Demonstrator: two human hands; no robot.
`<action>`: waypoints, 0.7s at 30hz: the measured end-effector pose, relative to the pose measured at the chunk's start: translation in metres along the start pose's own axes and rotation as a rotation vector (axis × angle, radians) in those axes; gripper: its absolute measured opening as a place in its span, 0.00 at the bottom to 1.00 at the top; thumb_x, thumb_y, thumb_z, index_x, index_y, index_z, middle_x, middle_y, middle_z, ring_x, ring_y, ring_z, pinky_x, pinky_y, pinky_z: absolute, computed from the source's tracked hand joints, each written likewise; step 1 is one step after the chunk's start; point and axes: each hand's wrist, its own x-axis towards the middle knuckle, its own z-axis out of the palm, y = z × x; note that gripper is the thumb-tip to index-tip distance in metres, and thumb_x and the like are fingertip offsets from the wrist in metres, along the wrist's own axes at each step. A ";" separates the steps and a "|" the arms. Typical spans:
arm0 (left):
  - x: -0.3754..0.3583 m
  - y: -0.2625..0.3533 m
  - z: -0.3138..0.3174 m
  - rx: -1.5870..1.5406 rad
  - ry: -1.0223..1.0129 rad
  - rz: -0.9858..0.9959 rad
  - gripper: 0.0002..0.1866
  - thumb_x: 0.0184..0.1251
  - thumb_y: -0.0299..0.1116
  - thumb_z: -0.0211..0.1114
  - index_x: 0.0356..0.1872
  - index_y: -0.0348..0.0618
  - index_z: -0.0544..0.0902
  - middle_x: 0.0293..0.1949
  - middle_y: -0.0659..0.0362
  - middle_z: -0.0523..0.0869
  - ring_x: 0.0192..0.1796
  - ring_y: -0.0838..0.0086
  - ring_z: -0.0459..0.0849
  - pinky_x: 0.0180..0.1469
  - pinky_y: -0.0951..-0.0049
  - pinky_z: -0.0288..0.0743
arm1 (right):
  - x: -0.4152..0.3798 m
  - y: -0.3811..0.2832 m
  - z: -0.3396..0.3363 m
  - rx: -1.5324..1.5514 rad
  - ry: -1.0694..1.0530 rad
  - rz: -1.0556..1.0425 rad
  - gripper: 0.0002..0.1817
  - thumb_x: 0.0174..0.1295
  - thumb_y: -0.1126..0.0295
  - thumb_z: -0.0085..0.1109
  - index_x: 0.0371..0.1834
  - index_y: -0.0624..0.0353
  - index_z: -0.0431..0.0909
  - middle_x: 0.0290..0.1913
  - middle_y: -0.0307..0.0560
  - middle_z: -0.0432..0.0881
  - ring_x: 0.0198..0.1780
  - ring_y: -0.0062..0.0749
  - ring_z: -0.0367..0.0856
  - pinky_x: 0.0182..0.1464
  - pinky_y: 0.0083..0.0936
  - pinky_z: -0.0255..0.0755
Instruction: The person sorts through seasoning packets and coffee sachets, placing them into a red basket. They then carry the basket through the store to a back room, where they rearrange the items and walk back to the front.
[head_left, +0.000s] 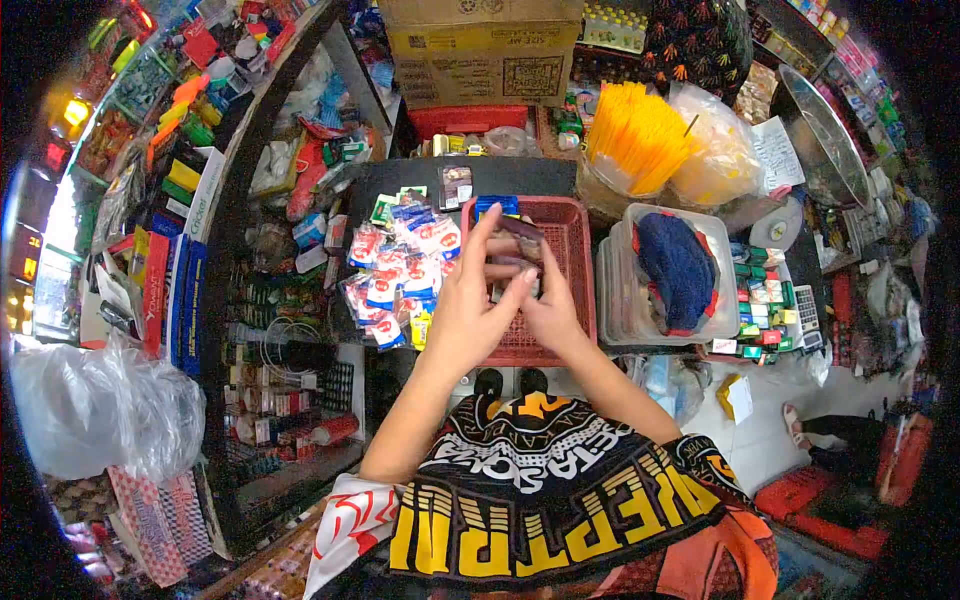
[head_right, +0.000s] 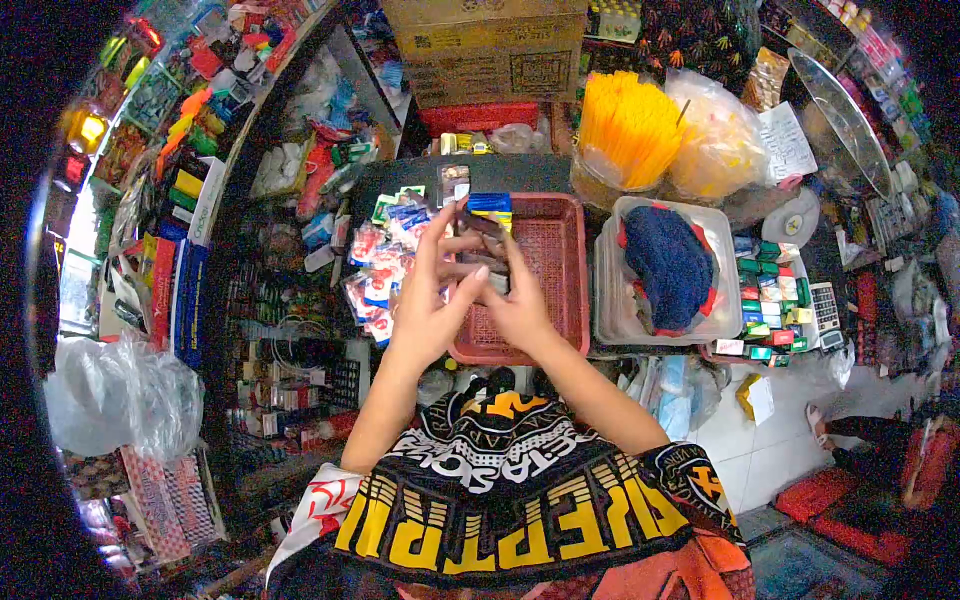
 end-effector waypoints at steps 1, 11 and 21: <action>-0.001 -0.002 0.001 -0.036 0.002 0.035 0.30 0.50 0.28 0.60 0.56 0.41 0.58 0.44 0.52 0.74 0.44 0.70 0.74 0.44 0.72 0.67 | 0.000 0.002 0.000 0.232 -0.005 0.092 0.32 0.50 0.80 0.47 0.61 0.59 0.48 0.51 0.46 0.66 0.51 0.29 0.67 0.51 0.24 0.64; -0.016 -0.038 0.015 -0.034 -0.146 -0.316 0.30 0.51 0.32 0.60 0.55 0.35 0.59 0.45 0.49 0.74 0.48 0.69 0.72 0.50 0.73 0.63 | 0.004 0.000 -0.003 0.622 0.151 0.340 0.33 0.47 0.82 0.48 0.60 0.56 0.50 0.51 0.43 0.66 0.51 0.27 0.65 0.51 0.24 0.61; -0.021 -0.081 0.029 -0.027 -0.237 -0.288 0.25 0.49 0.33 0.62 0.49 0.40 0.65 0.40 0.51 0.77 0.41 0.65 0.78 0.41 0.73 0.70 | 0.051 -0.009 -0.062 -0.560 -0.253 0.100 0.21 0.43 0.67 0.59 0.44 0.55 0.73 0.40 0.48 0.76 0.42 0.34 0.75 0.44 0.25 0.67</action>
